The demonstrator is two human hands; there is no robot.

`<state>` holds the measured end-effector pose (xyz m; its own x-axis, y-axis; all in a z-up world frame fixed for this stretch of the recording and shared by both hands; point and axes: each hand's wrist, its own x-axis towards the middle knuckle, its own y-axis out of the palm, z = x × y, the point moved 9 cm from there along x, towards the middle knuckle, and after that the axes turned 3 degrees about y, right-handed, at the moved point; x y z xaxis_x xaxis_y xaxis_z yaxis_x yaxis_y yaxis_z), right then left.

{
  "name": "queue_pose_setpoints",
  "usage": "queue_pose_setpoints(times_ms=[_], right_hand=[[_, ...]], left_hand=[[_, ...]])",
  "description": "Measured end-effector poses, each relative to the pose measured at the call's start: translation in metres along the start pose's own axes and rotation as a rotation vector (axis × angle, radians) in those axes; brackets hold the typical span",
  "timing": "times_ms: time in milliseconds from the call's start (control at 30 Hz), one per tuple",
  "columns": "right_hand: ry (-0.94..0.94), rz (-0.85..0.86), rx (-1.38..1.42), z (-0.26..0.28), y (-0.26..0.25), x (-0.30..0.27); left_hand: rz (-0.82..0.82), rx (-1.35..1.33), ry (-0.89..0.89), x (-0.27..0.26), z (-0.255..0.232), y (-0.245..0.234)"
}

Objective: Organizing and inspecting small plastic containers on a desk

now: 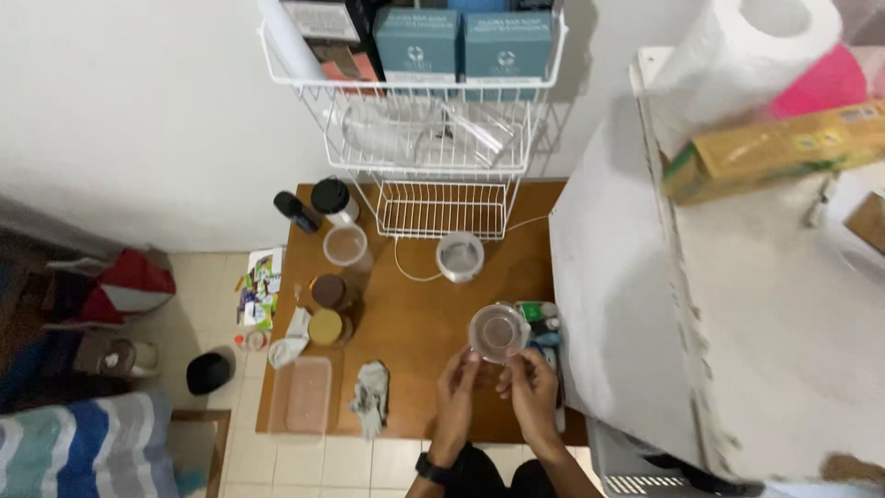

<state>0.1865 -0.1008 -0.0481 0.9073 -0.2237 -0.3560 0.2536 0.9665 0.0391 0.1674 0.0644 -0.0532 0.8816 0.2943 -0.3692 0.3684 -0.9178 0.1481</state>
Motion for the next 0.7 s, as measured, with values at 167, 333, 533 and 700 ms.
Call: queue_pose_setpoints(times_ms=[167,333,533,700], right_hand=[[0.101,-0.149,0.051,-0.019,0.018,0.060],[0.197,-0.242,0.141,-0.040,0.026,0.107],[0.152,-0.346,-0.012,-0.054,0.028,0.150],[0.064,-0.376,-0.183,-0.075,0.019,0.172]], left_hand=[[0.131,0.048,0.059,0.073,-0.003,0.029],[0.201,-0.020,0.081,0.130,0.040,0.056],[0.215,-0.060,0.101,0.153,0.042,0.071],[0.343,-0.055,0.079,0.157,0.051,0.082]])
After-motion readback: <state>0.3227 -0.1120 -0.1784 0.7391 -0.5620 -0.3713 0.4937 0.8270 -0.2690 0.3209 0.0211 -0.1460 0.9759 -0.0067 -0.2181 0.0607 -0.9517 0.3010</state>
